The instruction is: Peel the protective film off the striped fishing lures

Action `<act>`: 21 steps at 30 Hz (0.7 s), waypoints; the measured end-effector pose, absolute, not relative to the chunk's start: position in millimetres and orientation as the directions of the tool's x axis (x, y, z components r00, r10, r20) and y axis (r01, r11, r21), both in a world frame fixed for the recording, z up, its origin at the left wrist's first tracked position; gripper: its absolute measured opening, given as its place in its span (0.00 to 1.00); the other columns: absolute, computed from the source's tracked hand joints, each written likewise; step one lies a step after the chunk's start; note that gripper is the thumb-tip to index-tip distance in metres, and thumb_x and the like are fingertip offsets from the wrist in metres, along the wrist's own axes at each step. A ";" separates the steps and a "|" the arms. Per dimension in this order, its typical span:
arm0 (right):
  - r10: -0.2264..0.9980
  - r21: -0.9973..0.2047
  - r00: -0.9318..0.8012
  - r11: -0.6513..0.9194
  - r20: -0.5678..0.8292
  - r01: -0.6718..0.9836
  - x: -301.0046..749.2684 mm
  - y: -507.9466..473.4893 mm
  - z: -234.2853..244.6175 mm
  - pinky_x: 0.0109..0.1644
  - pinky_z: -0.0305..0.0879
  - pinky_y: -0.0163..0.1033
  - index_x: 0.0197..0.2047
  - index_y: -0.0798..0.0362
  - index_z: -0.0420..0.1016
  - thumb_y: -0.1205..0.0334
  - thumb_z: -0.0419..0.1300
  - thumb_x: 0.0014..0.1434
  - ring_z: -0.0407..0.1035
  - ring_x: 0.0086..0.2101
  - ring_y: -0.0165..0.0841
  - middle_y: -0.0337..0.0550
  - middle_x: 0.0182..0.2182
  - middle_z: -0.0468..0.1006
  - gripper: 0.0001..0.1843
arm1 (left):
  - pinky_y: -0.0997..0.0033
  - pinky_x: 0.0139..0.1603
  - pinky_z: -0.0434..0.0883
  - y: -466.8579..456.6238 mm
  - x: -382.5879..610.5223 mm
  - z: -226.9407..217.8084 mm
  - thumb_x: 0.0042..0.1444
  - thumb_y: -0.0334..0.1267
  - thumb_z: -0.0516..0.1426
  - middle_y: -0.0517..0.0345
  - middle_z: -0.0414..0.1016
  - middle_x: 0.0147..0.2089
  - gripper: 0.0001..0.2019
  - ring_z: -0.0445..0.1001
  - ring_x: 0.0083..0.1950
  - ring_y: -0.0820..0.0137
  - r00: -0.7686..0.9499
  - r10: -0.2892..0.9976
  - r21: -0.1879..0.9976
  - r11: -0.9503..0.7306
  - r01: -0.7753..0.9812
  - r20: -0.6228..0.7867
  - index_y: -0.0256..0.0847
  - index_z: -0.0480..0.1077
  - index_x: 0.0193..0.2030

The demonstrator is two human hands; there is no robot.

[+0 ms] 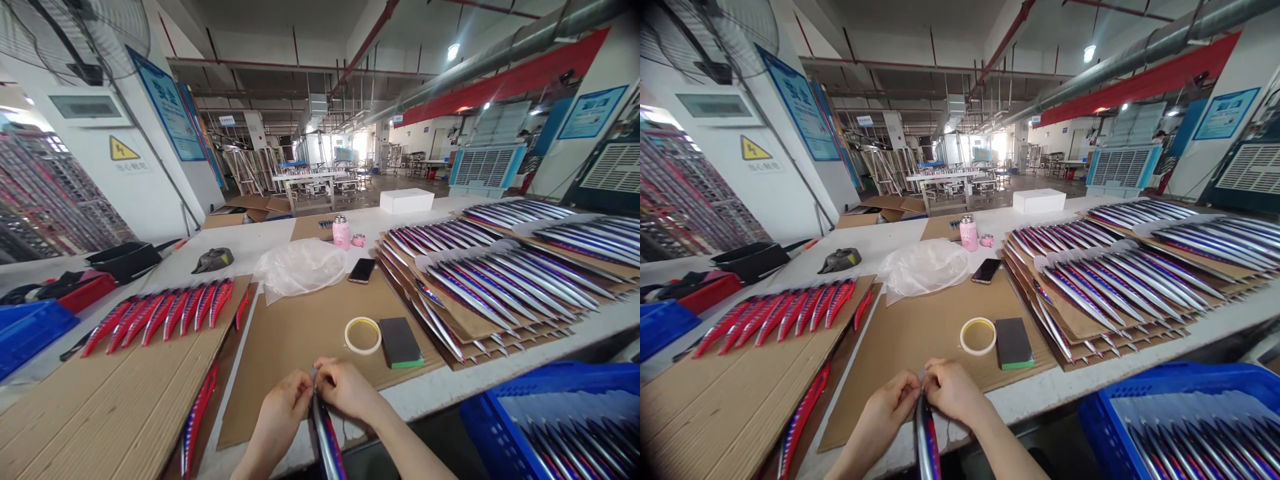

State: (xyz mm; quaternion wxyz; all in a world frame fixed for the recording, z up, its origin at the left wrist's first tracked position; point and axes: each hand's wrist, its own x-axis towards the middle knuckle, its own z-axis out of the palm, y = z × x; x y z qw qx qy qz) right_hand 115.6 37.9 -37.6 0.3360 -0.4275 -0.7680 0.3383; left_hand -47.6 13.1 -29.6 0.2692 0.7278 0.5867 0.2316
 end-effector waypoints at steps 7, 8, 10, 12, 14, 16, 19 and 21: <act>0.912 -0.786 -0.342 0.378 0.225 0.489 110.7 35.7 -45.4 0.43 0.65 0.32 0.24 0.54 0.74 0.76 0.55 0.49 0.75 0.43 0.35 0.47 0.35 0.81 0.11 | 0.70 0.38 0.65 12.0 -51.5 -37.7 0.55 0.36 0.50 0.61 0.71 0.30 0.06 0.72 0.35 0.66 0.203 0.976 0.698 -0.203 0.687 0.083 0.44 0.68 0.33; 0.913 -0.783 -0.336 0.378 0.230 0.493 110.1 35.2 -46.7 0.44 0.65 0.32 0.25 0.54 0.75 0.76 0.55 0.50 0.75 0.43 0.35 0.48 0.37 0.81 0.11 | 0.70 0.40 0.66 11.7 -52.1 -38.8 0.55 0.36 0.50 0.61 0.72 0.32 0.07 0.72 0.36 0.66 0.205 0.974 0.707 -0.210 0.675 0.094 0.44 0.69 0.35; 0.910 -0.779 -0.338 0.388 0.239 0.494 110.0 34.7 -48.2 0.43 0.64 0.31 0.25 0.54 0.75 0.76 0.55 0.50 0.75 0.41 0.33 0.46 0.37 0.80 0.11 | 0.69 0.42 0.68 11.6 -53.2 -41.8 0.55 0.35 0.50 0.59 0.73 0.38 0.09 0.73 0.38 0.67 0.198 0.973 0.723 -0.222 0.654 0.119 0.45 0.70 0.38; 0.906 -0.775 -0.345 0.398 0.246 0.490 110.7 34.7 -48.7 0.41 0.64 0.30 0.25 0.53 0.75 0.77 0.55 0.50 0.75 0.37 0.32 0.42 0.34 0.80 0.12 | 0.68 0.42 0.69 12.6 -54.0 -46.3 0.55 0.35 0.51 0.56 0.71 0.44 0.09 0.73 0.37 0.68 0.167 0.975 0.735 -0.219 0.642 0.145 0.45 0.71 0.40; 0.903 -0.776 -0.349 0.402 0.250 0.485 111.5 34.7 -48.6 0.39 0.63 0.30 0.25 0.53 0.75 0.77 0.55 0.50 0.75 0.36 0.31 0.41 0.34 0.79 0.12 | 0.66 0.40 0.70 14.2 -54.4 -51.3 0.54 0.37 0.53 0.54 0.69 0.44 0.09 0.72 0.35 0.67 0.115 0.979 0.741 -0.203 0.640 0.168 0.43 0.71 0.39; 0.904 -0.780 -0.346 0.400 0.250 0.482 111.8 34.5 -48.4 0.40 0.63 0.30 0.25 0.53 0.75 0.76 0.55 0.51 0.74 0.36 0.32 0.41 0.34 0.79 0.12 | 0.65 0.37 0.70 14.9 -54.3 -54.9 0.54 0.39 0.53 0.54 0.69 0.39 0.07 0.72 0.34 0.65 0.078 0.979 0.743 -0.193 0.641 0.187 0.42 0.71 0.35; 0.910 -0.791 -0.338 0.385 0.239 0.476 111.6 33.8 -47.7 0.40 0.63 0.30 0.25 0.53 0.75 0.76 0.55 0.51 0.75 0.37 0.32 0.42 0.34 0.79 0.12 | 0.64 0.41 0.71 13.6 -53.7 -54.7 0.56 0.40 0.52 0.54 0.71 0.37 0.09 0.73 0.38 0.63 0.108 0.973 0.743 -0.227 0.630 0.206 0.43 0.73 0.31; 0.916 -0.802 -0.332 0.369 0.227 0.470 111.4 33.3 -46.8 0.41 0.64 0.30 0.25 0.53 0.75 0.77 0.55 0.51 0.75 0.39 0.32 0.42 0.35 0.80 0.12 | 0.64 0.44 0.71 12.3 -53.2 -52.0 0.56 0.40 0.52 0.54 0.73 0.38 0.10 0.74 0.41 0.63 0.157 0.965 0.743 -0.263 0.615 0.212 0.44 0.75 0.32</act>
